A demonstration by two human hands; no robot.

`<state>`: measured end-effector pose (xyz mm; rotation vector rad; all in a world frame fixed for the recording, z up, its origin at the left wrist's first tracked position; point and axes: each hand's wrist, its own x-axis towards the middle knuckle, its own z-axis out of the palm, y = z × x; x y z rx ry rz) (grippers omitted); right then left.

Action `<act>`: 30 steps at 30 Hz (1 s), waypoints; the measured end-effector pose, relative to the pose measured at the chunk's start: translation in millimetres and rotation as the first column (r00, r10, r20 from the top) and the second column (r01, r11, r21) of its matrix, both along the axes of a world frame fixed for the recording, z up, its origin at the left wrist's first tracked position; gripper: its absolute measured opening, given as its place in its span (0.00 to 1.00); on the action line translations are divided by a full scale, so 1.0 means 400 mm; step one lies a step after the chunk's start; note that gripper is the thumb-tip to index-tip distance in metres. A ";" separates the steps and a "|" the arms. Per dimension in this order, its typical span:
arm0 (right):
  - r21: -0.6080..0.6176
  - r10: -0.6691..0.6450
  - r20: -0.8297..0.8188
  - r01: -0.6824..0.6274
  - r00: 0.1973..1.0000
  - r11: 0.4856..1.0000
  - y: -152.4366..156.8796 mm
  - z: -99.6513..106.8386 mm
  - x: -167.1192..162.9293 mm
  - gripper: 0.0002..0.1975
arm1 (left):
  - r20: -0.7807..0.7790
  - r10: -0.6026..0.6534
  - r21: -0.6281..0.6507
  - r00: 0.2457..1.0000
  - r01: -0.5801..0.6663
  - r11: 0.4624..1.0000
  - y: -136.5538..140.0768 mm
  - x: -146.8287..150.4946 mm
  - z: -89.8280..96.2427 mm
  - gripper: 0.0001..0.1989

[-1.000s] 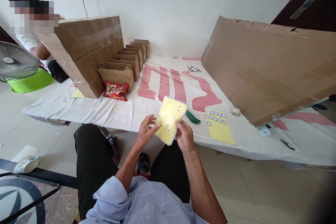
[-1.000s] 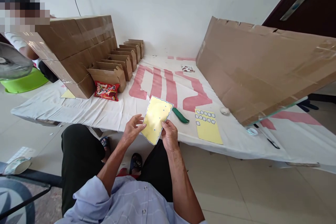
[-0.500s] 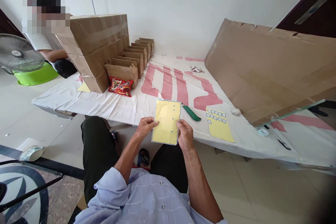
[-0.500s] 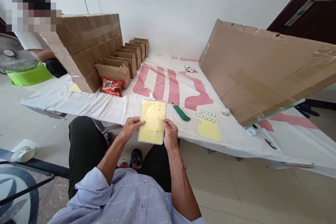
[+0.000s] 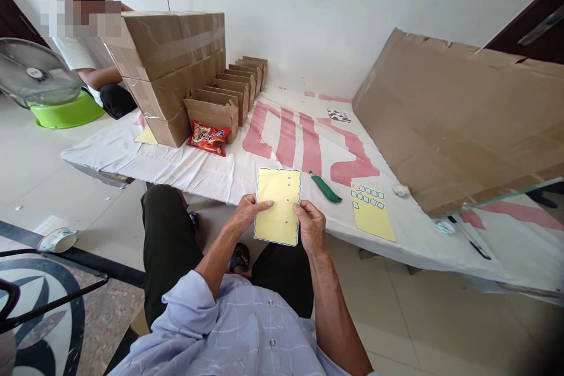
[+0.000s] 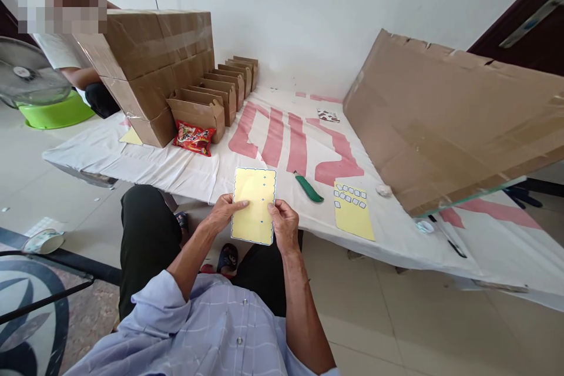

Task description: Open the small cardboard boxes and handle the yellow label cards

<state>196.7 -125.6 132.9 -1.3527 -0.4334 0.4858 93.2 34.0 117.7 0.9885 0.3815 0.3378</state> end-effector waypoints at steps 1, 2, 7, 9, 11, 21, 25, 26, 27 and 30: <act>-0.011 0.010 0.007 -0.010 1.000 1.000 -0.001 0.003 -0.003 0.15 | -0.010 0.006 -0.009 1.000 -0.006 1.000 -0.002 0.000 0.000 0.28; -0.021 0.017 0.013 -0.017 1.000 1.000 -0.002 0.006 -0.005 0.15 | -0.018 0.008 -0.013 1.000 -0.008 1.000 -0.004 -0.001 0.000 0.29; -0.049 0.004 0.059 -0.001 0.998 0.999 -0.006 0.021 -0.014 0.16 | -0.024 0.017 0.003 1.000 -0.016 1.000 -0.008 -0.004 -0.001 0.28; -0.047 -0.007 0.071 0.010 0.997 0.999 -0.008 0.022 -0.014 0.15 | -0.020 0.014 0.008 1.000 -0.014 1.000 -0.009 -0.005 -0.002 0.27; -0.042 -0.020 0.077 0.023 0.997 0.999 -0.010 0.018 -0.014 0.15 | -0.013 -0.004 0.011 1.000 0.004 1.000 -0.009 -0.006 -0.003 0.27; -0.009 -0.054 0.048 0.055 0.997 0.998 -0.015 0.013 -0.011 0.16 | 0.020 0.003 -0.031 1.000 -0.002 1.000 -0.012 -0.006 -0.008 0.25; 0.001 -0.073 0.040 0.073 0.997 0.997 -0.019 0.019 -0.012 0.15 | 0.022 0.024 -0.039 0.999 -0.024 0.999 -0.013 0.000 -0.010 0.25; 0.002 -0.075 0.036 0.075 0.997 0.997 -0.020 0.020 -0.011 0.15 | 0.025 0.029 -0.037 0.999 -0.028 0.999 -0.014 0.001 -0.010 0.25; 0.002 -0.076 0.032 0.076 0.997 0.997 -0.021 0.019 -0.010 0.15 | 0.029 0.033 -0.033 0.999 -0.032 0.999 -0.015 0.002 -0.010 0.25; -0.009 -0.076 0.031 0.076 0.997 0.997 -0.023 0.015 -0.005 0.16 | 0.040 0.038 -0.021 0.998 -0.038 0.999 -0.017 0.002 -0.007 0.25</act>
